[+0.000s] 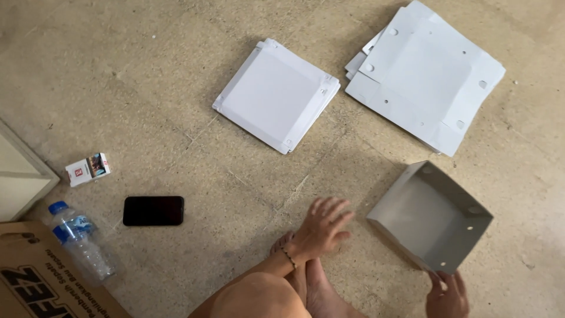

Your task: The person sits on the floor and assembles flat-packed cardboard boxes by folding the side flaps and tucking tabs into slots. They complete one box and begin a second, placing the finished box aside.

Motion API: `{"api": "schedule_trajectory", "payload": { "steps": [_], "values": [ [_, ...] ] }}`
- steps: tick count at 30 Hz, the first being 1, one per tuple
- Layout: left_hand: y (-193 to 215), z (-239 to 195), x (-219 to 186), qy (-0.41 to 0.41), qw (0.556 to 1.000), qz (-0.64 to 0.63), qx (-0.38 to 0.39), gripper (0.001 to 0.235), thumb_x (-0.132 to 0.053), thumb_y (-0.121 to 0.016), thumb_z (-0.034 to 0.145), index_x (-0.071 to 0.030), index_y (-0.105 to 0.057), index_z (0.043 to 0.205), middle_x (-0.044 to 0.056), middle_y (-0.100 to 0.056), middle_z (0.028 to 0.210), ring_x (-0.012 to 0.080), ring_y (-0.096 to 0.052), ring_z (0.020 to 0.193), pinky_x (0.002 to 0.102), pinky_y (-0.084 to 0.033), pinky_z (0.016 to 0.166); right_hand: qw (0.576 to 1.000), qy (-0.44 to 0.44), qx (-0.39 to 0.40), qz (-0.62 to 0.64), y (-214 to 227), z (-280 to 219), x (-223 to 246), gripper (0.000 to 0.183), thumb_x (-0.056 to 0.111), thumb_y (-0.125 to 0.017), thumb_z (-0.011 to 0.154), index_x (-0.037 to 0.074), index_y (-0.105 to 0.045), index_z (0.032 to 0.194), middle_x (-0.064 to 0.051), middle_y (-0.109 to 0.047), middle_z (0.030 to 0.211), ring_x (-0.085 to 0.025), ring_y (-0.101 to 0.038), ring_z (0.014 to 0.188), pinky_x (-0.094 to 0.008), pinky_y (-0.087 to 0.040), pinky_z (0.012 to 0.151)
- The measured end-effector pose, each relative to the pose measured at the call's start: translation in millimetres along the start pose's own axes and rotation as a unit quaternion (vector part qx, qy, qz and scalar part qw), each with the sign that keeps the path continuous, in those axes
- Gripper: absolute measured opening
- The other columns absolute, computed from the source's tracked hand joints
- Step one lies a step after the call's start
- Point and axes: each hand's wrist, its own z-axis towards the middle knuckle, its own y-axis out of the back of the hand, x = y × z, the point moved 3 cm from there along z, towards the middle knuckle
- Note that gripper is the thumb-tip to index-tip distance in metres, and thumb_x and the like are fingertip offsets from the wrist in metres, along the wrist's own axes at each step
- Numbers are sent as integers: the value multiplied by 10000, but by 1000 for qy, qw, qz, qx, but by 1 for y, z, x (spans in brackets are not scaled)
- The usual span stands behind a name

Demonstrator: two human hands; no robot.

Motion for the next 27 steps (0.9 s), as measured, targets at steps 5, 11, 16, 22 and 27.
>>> {"api": "schedule_trajectory", "payload": {
  "steps": [5,11,16,22,27],
  "values": [
    [63,-6,51,155,984,-28,-83,324,-292,-447,905,-35,-500,1095,130,-490,1185,273,-426,1156,420,-311,1020,998,32,-29,-40,44,44,26,691,316,-761,645,-10,-565,1222,-259,-407,1382,-441,-404,1192,-566,-411,877],
    [99,-13,134,464,804,-330,-172,465,-240,-527,847,23,-407,1212,141,-535,1020,179,-591,841,251,-536,729,953,-36,91,288,60,86,170,252,3,-629,868,-108,-579,1088,-221,-598,964,-274,-600,797,-328,-495,656],
    [88,13,168,551,676,-468,-145,335,-199,-567,842,37,-546,1080,112,-613,865,160,-633,758,224,-545,679,923,65,261,274,-21,91,255,252,188,-587,808,41,-610,1011,-101,-670,946,-204,-667,753,-295,-584,633],
    [87,26,178,528,661,-480,-232,147,-88,-608,843,27,-517,841,76,-551,689,118,-526,561,213,-473,522,883,21,348,314,-29,59,279,271,206,-609,767,50,-653,984,-64,-703,839,-145,-657,710,-247,-537,618],
    [110,35,175,440,682,-523,-260,285,28,-521,798,57,-523,1081,151,-565,975,237,-598,885,330,-559,830,948,147,127,252,-1,44,233,296,78,-613,756,27,-565,1043,-91,-573,1079,-224,-573,921,-312,-477,747]
  ]
}}
